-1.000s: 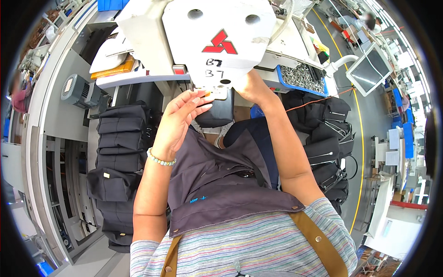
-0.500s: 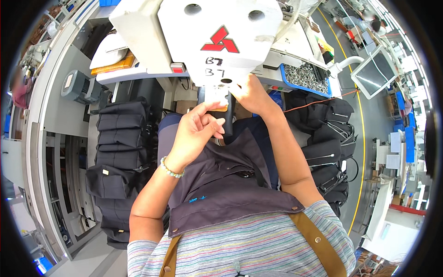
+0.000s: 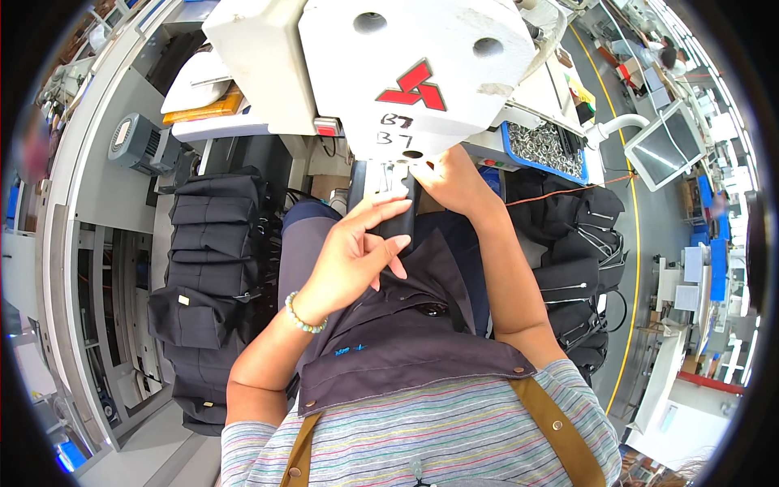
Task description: The person sews and assembles black fabric pieces and bag straps into finished bags using an industrial sewing machine.
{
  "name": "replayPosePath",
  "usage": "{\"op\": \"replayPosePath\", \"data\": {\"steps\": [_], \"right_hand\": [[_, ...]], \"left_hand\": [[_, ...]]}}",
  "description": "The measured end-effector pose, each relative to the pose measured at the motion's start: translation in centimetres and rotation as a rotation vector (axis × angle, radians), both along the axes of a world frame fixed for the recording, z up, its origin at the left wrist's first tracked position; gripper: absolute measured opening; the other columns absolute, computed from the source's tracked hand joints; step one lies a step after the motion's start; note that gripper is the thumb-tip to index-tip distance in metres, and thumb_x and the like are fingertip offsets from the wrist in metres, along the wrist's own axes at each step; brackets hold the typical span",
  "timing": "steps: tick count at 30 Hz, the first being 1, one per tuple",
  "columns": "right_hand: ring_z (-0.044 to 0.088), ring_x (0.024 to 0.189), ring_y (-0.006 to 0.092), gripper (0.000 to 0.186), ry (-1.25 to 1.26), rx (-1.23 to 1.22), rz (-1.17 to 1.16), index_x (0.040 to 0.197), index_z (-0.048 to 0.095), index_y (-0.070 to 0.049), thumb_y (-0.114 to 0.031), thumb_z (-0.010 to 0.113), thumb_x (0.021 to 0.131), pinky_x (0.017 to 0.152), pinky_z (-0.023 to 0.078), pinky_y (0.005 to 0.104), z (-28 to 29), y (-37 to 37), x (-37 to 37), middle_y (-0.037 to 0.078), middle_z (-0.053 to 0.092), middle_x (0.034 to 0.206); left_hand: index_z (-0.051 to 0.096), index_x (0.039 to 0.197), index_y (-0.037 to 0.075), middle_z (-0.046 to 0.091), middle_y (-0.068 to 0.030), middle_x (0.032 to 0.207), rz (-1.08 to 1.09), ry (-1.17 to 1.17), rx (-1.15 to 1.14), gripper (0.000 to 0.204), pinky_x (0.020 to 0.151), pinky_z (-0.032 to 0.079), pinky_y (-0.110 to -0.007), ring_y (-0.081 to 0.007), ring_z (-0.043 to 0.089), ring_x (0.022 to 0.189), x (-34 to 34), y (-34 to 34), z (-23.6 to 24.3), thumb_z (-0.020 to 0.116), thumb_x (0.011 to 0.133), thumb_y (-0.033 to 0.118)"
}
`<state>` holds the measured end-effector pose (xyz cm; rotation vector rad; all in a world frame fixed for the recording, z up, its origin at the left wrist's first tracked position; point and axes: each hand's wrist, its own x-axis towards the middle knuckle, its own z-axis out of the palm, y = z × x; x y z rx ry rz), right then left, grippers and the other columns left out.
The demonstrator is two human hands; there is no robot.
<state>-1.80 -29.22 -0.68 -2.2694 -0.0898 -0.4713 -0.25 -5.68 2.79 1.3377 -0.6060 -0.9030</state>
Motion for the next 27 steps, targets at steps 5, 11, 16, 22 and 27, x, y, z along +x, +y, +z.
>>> {"op": "replayPosePath", "data": {"steps": [5,11,16,22,27], "right_hand": [[0.053,0.064,0.0369,0.017,0.013,0.096,-0.011,0.084,0.063,0.006,-0.010,0.059,0.086,0.063,0.045,0.0425,0.8,0.7,0.0,0.023,0.061,0.074],[0.050,0.060,0.0301,0.017,0.050,0.038,-0.020,0.086,0.065,0.007,-0.010,0.060,0.086,0.060,0.043,0.0397,0.4,0.2,0.1,0.023,0.060,0.071],[0.051,0.062,0.0304,0.019,0.037,0.019,-0.056,0.091,0.068,0.007,-0.010,0.060,0.086,0.062,0.045,0.0392,-0.3,-0.8,0.4,0.024,0.063,0.075],[0.053,0.066,0.0322,0.025,-0.057,0.113,0.000,0.102,0.070,0.004,-0.014,0.060,0.089,0.067,0.048,0.0382,0.0,-1.4,1.1,0.025,0.066,0.084],[0.054,0.066,0.0369,0.022,-0.047,0.036,-0.053,0.094,0.067,0.005,-0.016,0.060,0.089,0.065,0.047,0.0409,-1.0,-2.7,1.8,0.025,0.063,0.082]], "left_hand": [[0.059,0.134,-0.004,0.038,-0.0148,0.156,-0.028,-0.020,-0.022,0.041,0.047,0.051,-0.019,-0.0114,0.073,0.075,-0.7,0.2,-0.5,0.065,0.095,0.002],[0.060,0.132,-0.005,0.034,-0.0151,0.159,-0.042,0.008,-0.030,0.038,0.052,0.056,-0.020,-0.0125,0.074,0.078,-0.5,0.4,-0.5,0.064,0.095,0.002],[0.059,0.134,-0.004,0.030,-0.0161,0.160,-0.061,0.033,-0.073,0.038,0.056,0.057,-0.020,-0.0158,0.075,0.085,-0.2,-0.4,-1.0,0.061,0.096,0.000],[0.056,0.137,-0.004,0.024,-0.0212,0.161,-0.066,0.079,-0.108,0.041,0.060,0.060,-0.022,-0.0173,0.075,0.089,0.4,-1.9,-1.5,0.063,0.098,0.004],[0.054,0.141,-0.002,0.026,-0.0175,0.163,-0.070,0.045,-0.066,0.043,0.064,0.060,-0.023,-0.0214,0.075,0.096,1.0,-3.2,-1.5,0.056,0.098,0.000]]}}
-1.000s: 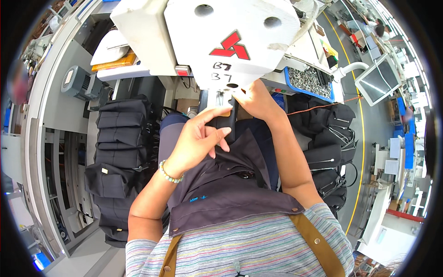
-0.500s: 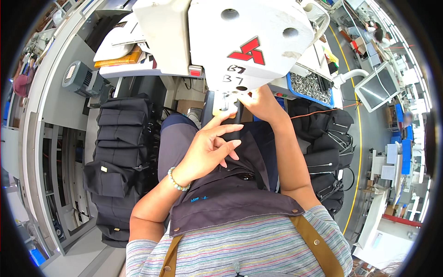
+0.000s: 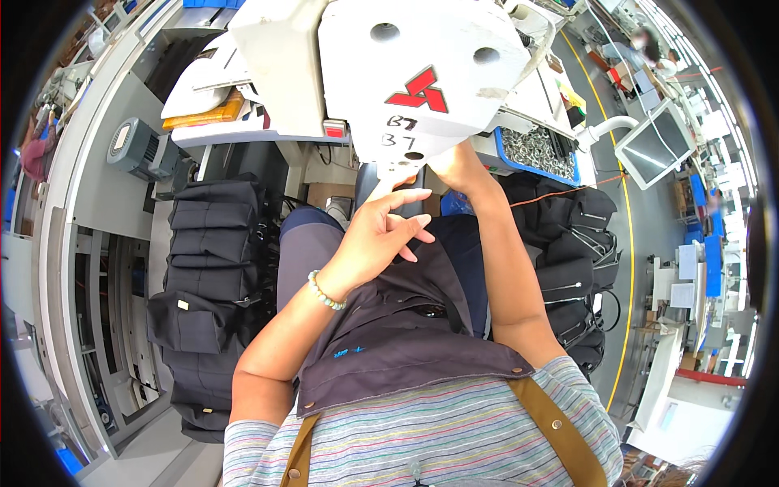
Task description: The person sews and assembles black fabric pieces and bag straps into finished bags using an industrial sewing machine.
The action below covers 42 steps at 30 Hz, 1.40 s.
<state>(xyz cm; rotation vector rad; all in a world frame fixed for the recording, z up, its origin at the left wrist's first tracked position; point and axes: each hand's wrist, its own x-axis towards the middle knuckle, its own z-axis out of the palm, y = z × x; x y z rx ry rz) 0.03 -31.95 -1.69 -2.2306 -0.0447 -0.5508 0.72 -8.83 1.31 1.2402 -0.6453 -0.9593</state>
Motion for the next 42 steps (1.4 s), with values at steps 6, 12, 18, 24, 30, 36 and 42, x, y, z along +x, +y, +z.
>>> {"op": "replayPosePath", "data": {"steps": [6,12,18,24,30,36,42], "right_hand": [[0.053,0.068,0.0364,0.017,-0.089,-0.051,-0.007,0.087,0.061,0.005,-0.013,0.060,0.088,0.065,0.045,0.0403,-0.5,0.0,-0.1,0.021,0.060,0.081],[0.062,0.074,0.0195,0.014,0.108,0.139,-0.145,0.098,0.067,-0.001,-0.010,0.057,0.095,0.068,0.048,0.0311,1.3,0.1,-3.2,0.011,0.065,0.084],[0.063,0.083,0.0084,0.010,-0.041,0.424,-0.187,0.102,0.068,-0.001,-0.005,0.062,0.096,0.073,0.049,0.0227,-0.1,1.5,-2.5,0.003,0.068,0.090],[0.051,0.074,0.0070,0.010,-0.063,0.546,-0.200,0.098,0.062,-0.002,-0.012,0.063,0.096,0.070,0.043,0.0242,-3.0,2.0,-2.6,0.001,0.059,0.083],[0.047,0.074,0.0103,0.014,-0.082,0.615,-0.129,0.089,0.058,0.002,-0.011,0.062,0.096,0.070,0.039,0.0257,-4.5,4.0,-3.8,0.003,0.051,0.081],[0.048,0.072,0.0149,0.016,-0.166,0.591,-0.189,0.083,0.056,0.003,-0.006,0.065,0.091,0.068,0.039,0.0288,-4.1,4.1,-2.9,0.005,0.049,0.079],[0.049,0.070,0.0163,0.017,-0.168,0.522,-0.268,0.081,0.058,0.003,-0.008,0.067,0.090,0.067,0.040,0.0299,-3.2,5.0,-3.0,0.007,0.050,0.077]], "left_hand": [[0.052,0.143,-0.001,0.039,-0.0135,0.157,-0.022,-0.037,-0.058,0.043,0.078,0.060,-0.026,-0.0210,0.069,0.112,-0.9,0.8,-0.3,0.056,0.100,0.002],[0.069,0.116,-0.001,0.072,-0.0120,0.117,-0.044,-0.077,-0.055,0.022,0.090,0.053,-0.029,-0.0166,0.068,0.107,5.7,6.2,0.1,0.057,0.101,0.010],[0.066,0.119,-0.002,0.072,-0.0123,0.112,0.314,-0.391,0.055,0.027,0.091,0.051,-0.031,-0.0184,0.066,0.100,9.6,1.5,-4.4,0.057,0.099,0.013],[0.068,0.112,0.000,0.068,-0.0192,0.112,0.371,-0.820,0.219,0.029,0.092,0.050,-0.040,-0.0330,0.064,0.107,10.7,-1.0,-6.3,0.064,0.091,0.019],[0.070,0.106,-0.003,0.072,-0.0088,0.094,0.302,-0.234,0.110,0.027,0.081,0.051,-0.033,-0.0191,0.065,0.087,9.3,-1.5,-5.9,0.070,0.090,0.019],[0.072,0.104,-0.004,0.074,-0.0086,0.097,0.356,-0.414,-0.035,0.023,0.079,0.051,-0.030,-0.0156,0.066,0.086,9.9,-1.8,-6.5,0.068,0.091,0.014],[0.068,0.109,-0.004,0.072,-0.0058,0.102,0.419,-0.205,-0.042,0.025,0.080,0.051,-0.029,-0.0143,0.064,0.089,9.6,-1.9,-7.7,0.067,0.090,0.012]]}}
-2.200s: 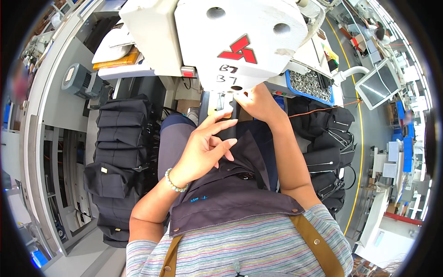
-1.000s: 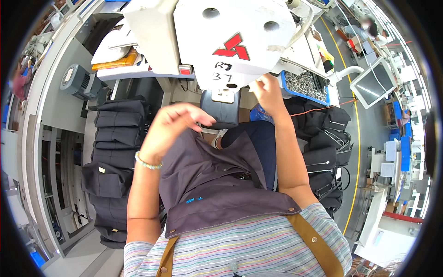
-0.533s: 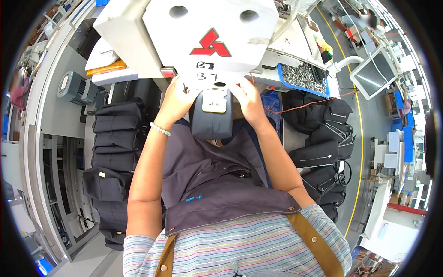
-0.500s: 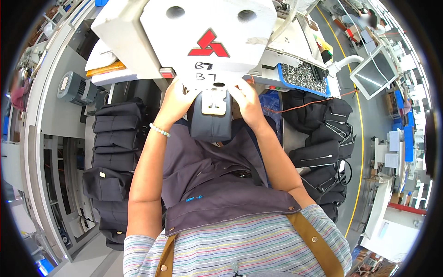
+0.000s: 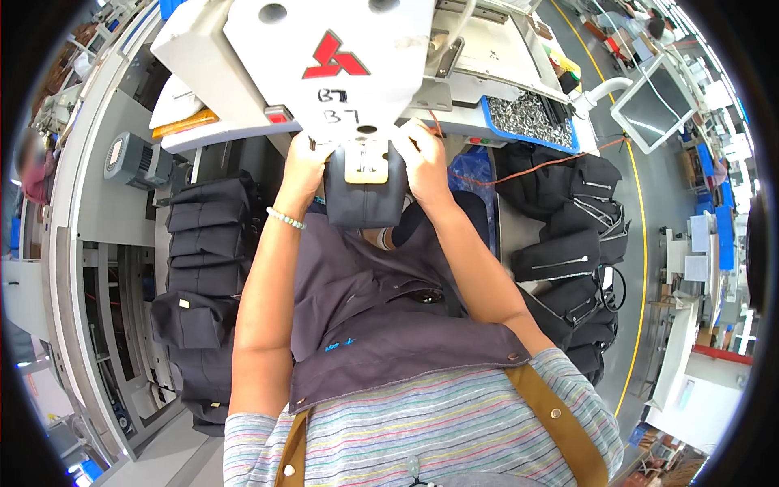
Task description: The person sews and assembles black fabric pieces and bag straps into finished bags using an industrial sewing machine.
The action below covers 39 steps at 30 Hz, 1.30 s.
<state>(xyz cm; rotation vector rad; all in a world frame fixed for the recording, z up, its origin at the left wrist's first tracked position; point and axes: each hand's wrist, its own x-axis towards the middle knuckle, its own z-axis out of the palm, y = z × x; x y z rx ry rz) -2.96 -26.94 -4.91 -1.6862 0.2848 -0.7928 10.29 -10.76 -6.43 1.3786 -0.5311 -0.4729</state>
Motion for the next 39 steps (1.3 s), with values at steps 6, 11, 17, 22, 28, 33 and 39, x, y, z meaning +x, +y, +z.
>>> {"op": "replayPosePath", "data": {"steps": [6,11,17,22,28,33,39], "right_hand": [[0.049,0.067,0.0174,0.019,0.012,-0.070,-0.089,0.082,0.059,0.004,-0.012,0.066,0.091,0.066,0.041,0.0311,0.2,-0.5,0.4,0.009,0.054,0.076],[0.048,0.064,0.0181,0.020,0.106,0.013,0.014,0.082,0.059,0.005,-0.011,0.066,0.091,0.064,0.041,0.0312,0.1,-0.5,-0.2,0.010,0.055,0.072],[0.048,0.064,0.0283,0.026,-0.045,-0.495,0.222,0.068,0.053,0.000,-0.009,0.062,0.091,0.059,0.040,0.0380,1.1,4.8,-8.3,0.013,0.048,0.071],[0.058,0.077,0.0396,0.017,0.179,-0.459,0.158,0.083,0.062,0.003,-0.011,0.057,0.090,0.071,0.048,0.0464,-2.8,-0.9,-3.3,0.019,0.060,0.083],[0.050,0.129,0.0412,0.055,0.481,-1.099,-0.092,0.133,0.056,0.004,-0.002,0.060,0.078,0.111,0.039,0.0486,-8.5,-11.0,4.7,0.023,0.057,0.134],[0.047,0.129,0.0404,0.057,0.491,-1.072,-0.227,0.132,0.056,0.002,-0.004,0.064,0.076,0.108,0.036,0.0527,-9.8,-10.1,4.8,0.022,0.055,0.132],[0.067,0.088,0.0356,0.021,0.287,-1.040,-0.255,0.108,0.066,-0.002,-0.008,0.067,0.088,0.077,0.054,0.0395,-8.7,-7.9,0.1,0.016,0.066,0.090]], "left_hand": [[0.066,0.107,-0.007,0.069,-0.0030,0.096,0.033,-0.125,0.087,0.024,0.077,0.050,-0.028,-0.0133,0.061,0.084,-0.8,-0.6,2.3,0.066,0.091,0.012],[0.065,0.100,-0.006,0.063,0.0000,0.087,-0.026,0.042,0.082,0.017,0.069,0.044,-0.026,-0.0087,0.051,0.077,-0.4,0.2,1.9,0.066,0.091,0.008],[0.050,0.080,0.004,0.044,0.0018,0.080,-0.316,-0.241,0.049,0.021,0.082,0.042,-0.024,-0.0110,0.043,0.076,-5.2,8.1,1.6,0.064,0.095,0.010],[0.055,0.080,0.002,0.057,-0.0014,0.080,-0.264,-0.215,0.125,0.019,0.090,0.044,-0.031,-0.0118,0.053,0.081,-6.8,12.8,0.8,0.071,0.090,0.008],[0.060,0.084,0.002,0.061,0.0014,0.081,-0.270,-0.145,0.214,0.022,0.081,0.045,-0.027,-0.0077,0.053,0.083,-8.1,12.1,1.2,0.079,0.086,0.015],[0.059,0.084,0.003,0.061,-0.0001,0.076,-0.090,-0.116,0.267,0.031,0.070,0.048,-0.026,-0.0062,0.054,0.075,-10.2,10.6,1.6,0.084,0.082,0.020],[0.060,0.082,0.004,0.060,0.0029,0.074,0.028,-0.107,0.419,0.030,0.067,0.047,-0.024,-0.0048,0.054,0.071,-10.2,10.9,2.0,0.085,0.078,0.021]]}}
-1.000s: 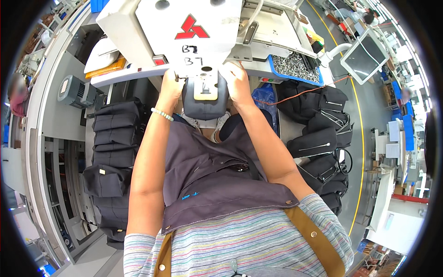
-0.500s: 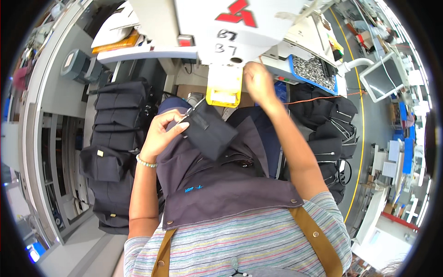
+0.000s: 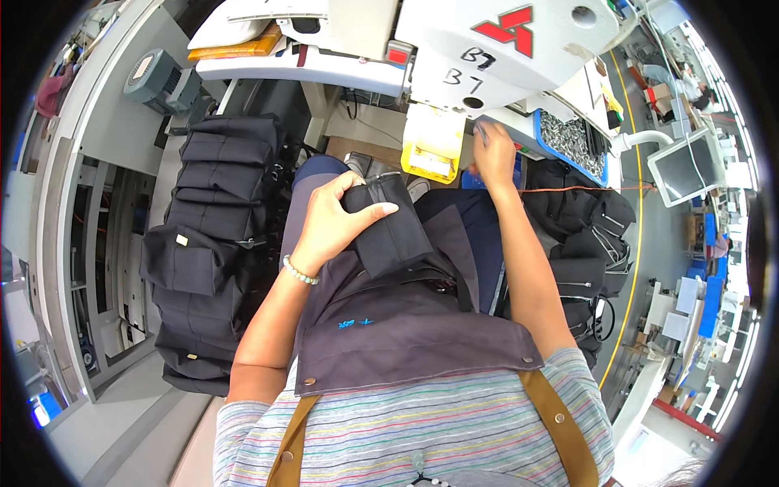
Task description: The person sews and assembles black fabric pieces and bag straps into finished bags using an industrial sewing machine.
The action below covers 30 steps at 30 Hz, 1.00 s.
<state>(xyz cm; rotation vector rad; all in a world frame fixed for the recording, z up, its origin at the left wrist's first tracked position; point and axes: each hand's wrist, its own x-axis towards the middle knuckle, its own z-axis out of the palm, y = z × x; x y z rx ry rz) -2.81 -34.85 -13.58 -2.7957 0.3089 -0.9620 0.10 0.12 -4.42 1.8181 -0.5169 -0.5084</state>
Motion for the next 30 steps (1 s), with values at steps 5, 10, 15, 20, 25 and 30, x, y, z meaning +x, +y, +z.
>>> {"op": "replayPosePath", "data": {"steps": [5,10,15,20,25,30], "right_hand": [[0.060,0.067,0.0175,0.016,0.147,0.819,0.219,0.108,0.061,0.000,-0.013,0.059,0.099,0.065,0.051,0.0305,0.2,3.6,-4.7,0.007,0.060,0.082],[0.053,0.058,0.0061,0.027,0.627,1.371,0.363,0.124,0.059,-0.001,-0.017,0.046,0.105,0.054,0.041,0.0206,6.3,9.3,-7.9,0.000,0.057,0.073],[0.043,0.054,0.0032,0.038,0.609,1.238,0.392,0.138,0.058,-0.004,-0.023,0.053,0.106,0.051,0.038,0.0212,8.0,13.5,-7.2,-0.005,0.052,0.073],[0.059,0.108,0.0094,0.035,0.467,1.227,0.437,0.133,0.061,-0.003,-0.021,0.057,0.104,0.095,0.047,0.0246,8.5,16.0,-4.3,0.005,0.065,0.123],[0.055,0.116,0.0102,0.033,0.434,1.460,0.577,0.134,0.060,-0.004,-0.021,0.053,0.107,0.103,0.043,0.0259,7.3,16.8,-1.9,0.004,0.062,0.129],[0.055,0.106,0.0058,0.032,0.421,1.539,0.571,0.134,0.061,-0.008,-0.023,0.051,0.108,0.092,0.045,0.0217,6.5,17.0,-2.4,0.002,0.061,0.123]], "left_hand": [[0.062,0.084,0.003,0.060,0.0023,0.073,0.023,-0.024,0.007,0.031,0.063,0.047,-0.024,-0.0048,0.054,0.067,0.0,-0.3,-0.1,0.086,0.077,0.022],[0.064,0.083,0.002,0.061,0.0016,0.071,0.059,-0.044,-0.017,0.027,0.062,0.046,-0.023,-0.0042,0.054,0.067,0.1,-0.1,0.0,0.084,0.080,0.020],[0.067,0.084,-0.001,0.067,-0.0025,0.073,0.158,-0.070,-0.132,0.022,0.064,0.049,-0.026,-0.0056,0.060,0.070,1.6,0.7,-3.5,0.081,0.083,0.015],[0.070,0.088,-0.001,0.068,0.0024,0.078,0.121,0.053,-0.174,0.016,0.067,0.049,-0.023,-0.0033,0.057,0.073,2.6,1.5,-5.4,0.078,0.087,0.013],[0.071,0.091,0.000,0.068,0.0031,0.081,0.089,0.070,-0.204,0.016,0.068,0.048,-0.023,-0.0026,0.057,0.075,2.8,1.8,-5.4,0.078,0.088,0.014],[0.071,0.091,0.000,0.068,0.0033,0.081,0.076,0.109,-0.250,0.015,0.068,0.048,-0.022,-0.0023,0.057,0.075,2.8,1.8,-5.2,0.077,0.089,0.014]]}}
